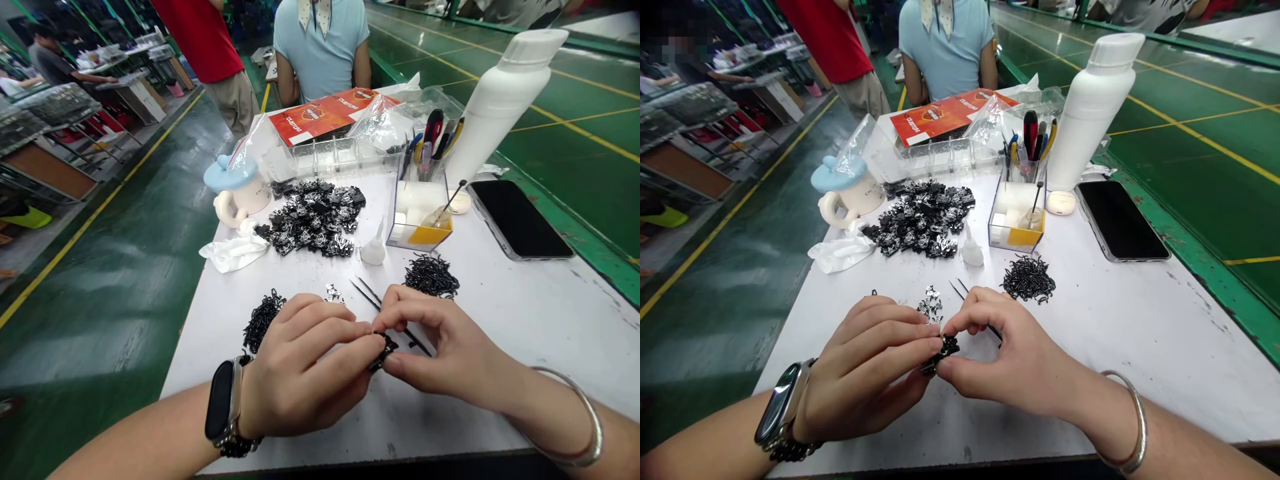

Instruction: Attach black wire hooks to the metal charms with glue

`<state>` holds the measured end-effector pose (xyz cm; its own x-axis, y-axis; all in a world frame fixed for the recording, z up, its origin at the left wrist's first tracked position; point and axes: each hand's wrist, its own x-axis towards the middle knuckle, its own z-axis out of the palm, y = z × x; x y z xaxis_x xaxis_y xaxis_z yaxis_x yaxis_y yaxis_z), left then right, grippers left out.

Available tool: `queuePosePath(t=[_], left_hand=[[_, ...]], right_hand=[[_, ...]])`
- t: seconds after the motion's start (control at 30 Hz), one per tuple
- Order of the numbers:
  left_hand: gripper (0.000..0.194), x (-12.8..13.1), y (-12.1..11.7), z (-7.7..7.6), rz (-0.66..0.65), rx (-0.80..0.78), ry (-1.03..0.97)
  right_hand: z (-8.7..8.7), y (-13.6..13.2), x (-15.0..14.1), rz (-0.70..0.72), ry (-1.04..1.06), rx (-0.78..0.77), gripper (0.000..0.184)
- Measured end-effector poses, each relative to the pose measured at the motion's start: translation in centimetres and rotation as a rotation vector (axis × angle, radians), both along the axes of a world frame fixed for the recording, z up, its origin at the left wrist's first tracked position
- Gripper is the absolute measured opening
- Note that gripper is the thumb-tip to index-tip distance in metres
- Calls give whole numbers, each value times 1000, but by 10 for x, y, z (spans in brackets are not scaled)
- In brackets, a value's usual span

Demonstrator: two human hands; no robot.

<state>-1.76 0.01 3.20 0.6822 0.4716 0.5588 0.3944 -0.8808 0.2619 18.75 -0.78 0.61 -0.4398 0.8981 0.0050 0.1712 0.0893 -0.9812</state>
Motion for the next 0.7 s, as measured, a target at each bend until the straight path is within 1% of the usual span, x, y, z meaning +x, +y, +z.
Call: queuePosePath(t=[0.2,0.27,0.33,0.43,0.5,0.6,0.7], left_hand=[[33,2,-3,0,-3,-65,-48],[36,2,-4,-2,13,-91,-62],[38,2,-4,-4,45,-85,-57],[40,1,-5,-8,84,12,-23],[39,0,-6,-11,84,84,19],[37,-2,-6,-13,64,174,78],[33,-1,-6,-12,48,233,113]], right_hand=[[3,1,1,34,-85,89,9],[4,1,2,47,-119,109,9],[3,0,3,57,-136,102,12],[1,-4,0,56,-141,46,22],[0,-8,-4,53,-138,-21,27],[-2,-13,-11,57,-96,-126,24],[-2,-16,-17,42,-14,-186,20]])
